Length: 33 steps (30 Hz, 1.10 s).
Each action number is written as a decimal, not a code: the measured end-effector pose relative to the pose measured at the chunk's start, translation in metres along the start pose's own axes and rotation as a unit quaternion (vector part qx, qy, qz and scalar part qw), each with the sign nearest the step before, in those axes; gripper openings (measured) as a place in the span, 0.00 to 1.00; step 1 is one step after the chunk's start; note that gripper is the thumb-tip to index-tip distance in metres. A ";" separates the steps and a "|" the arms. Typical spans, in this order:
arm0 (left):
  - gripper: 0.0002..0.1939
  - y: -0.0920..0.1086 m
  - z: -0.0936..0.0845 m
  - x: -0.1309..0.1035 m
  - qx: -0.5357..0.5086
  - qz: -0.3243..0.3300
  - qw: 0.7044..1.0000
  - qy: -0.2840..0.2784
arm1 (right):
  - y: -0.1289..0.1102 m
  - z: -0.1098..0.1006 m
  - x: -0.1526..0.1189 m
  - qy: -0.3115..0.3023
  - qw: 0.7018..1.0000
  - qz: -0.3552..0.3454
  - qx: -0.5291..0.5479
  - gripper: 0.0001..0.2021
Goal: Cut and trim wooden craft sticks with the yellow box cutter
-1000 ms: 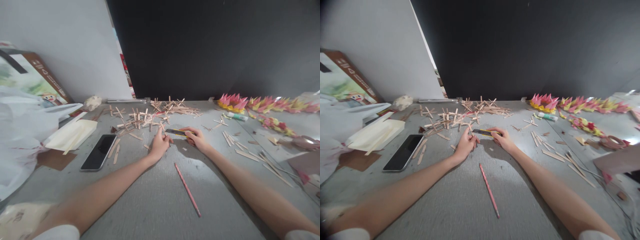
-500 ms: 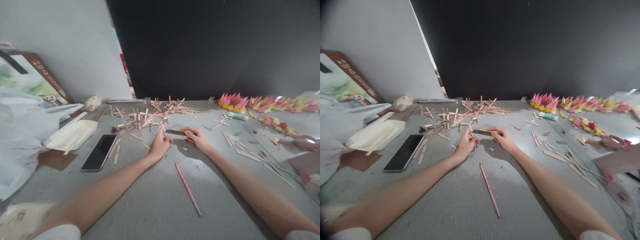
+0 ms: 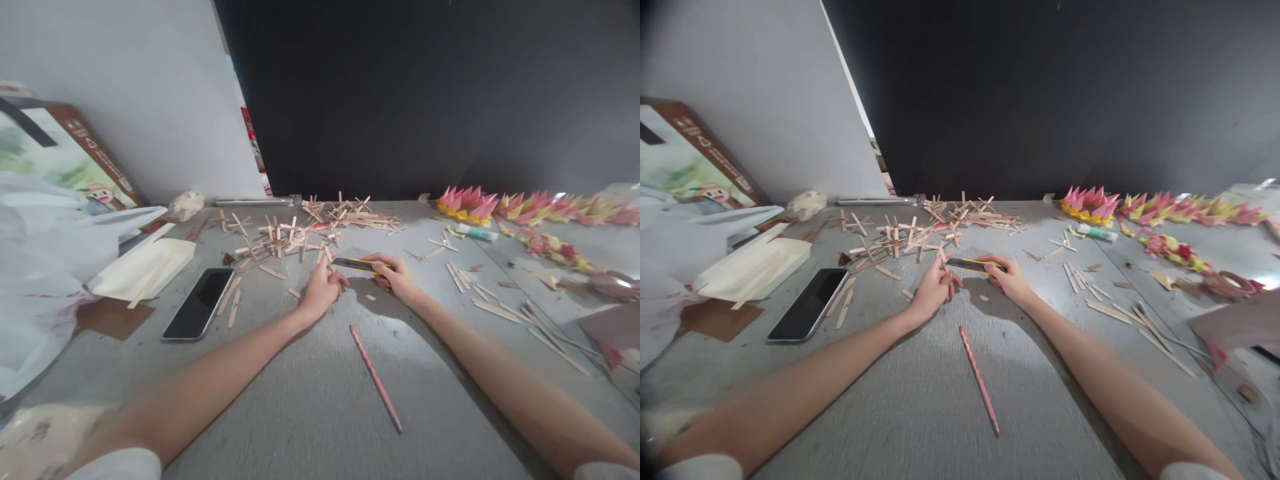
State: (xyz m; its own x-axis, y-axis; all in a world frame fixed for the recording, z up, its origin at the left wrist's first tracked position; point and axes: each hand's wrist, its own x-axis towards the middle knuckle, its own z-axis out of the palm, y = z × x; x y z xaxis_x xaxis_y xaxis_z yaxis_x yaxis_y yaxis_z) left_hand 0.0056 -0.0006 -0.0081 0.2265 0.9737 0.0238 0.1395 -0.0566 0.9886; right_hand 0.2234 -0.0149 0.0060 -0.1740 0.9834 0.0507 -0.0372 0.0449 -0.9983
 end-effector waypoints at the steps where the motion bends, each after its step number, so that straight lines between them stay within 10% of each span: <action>1: 0.31 -0.001 0.000 0.000 0.002 0.002 1.000 0.004 | 0.002 -0.001 0.001 -0.003 1.000 -0.003 0.000 0.23; 15: 0.26 0.007 0.001 -0.002 -0.010 0.003 0.999 0.032 | 0.005 -0.001 0.002 -0.006 1.000 0.005 -0.007 0.24; 33: 0.46 0.015 0.001 -0.008 -0.017 0.031 0.998 0.055 | 0.009 -0.002 0.003 -0.019 0.996 -0.015 -0.082 0.21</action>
State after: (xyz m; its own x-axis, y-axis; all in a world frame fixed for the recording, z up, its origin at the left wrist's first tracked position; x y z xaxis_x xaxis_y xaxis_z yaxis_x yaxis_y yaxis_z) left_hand 0.0064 -0.0097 0.0063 0.1268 0.9870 0.0985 0.0949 -0.1109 0.9893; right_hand 0.2245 -0.0111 -0.0024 -0.2127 0.9740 0.0778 0.1174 0.1045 -0.9876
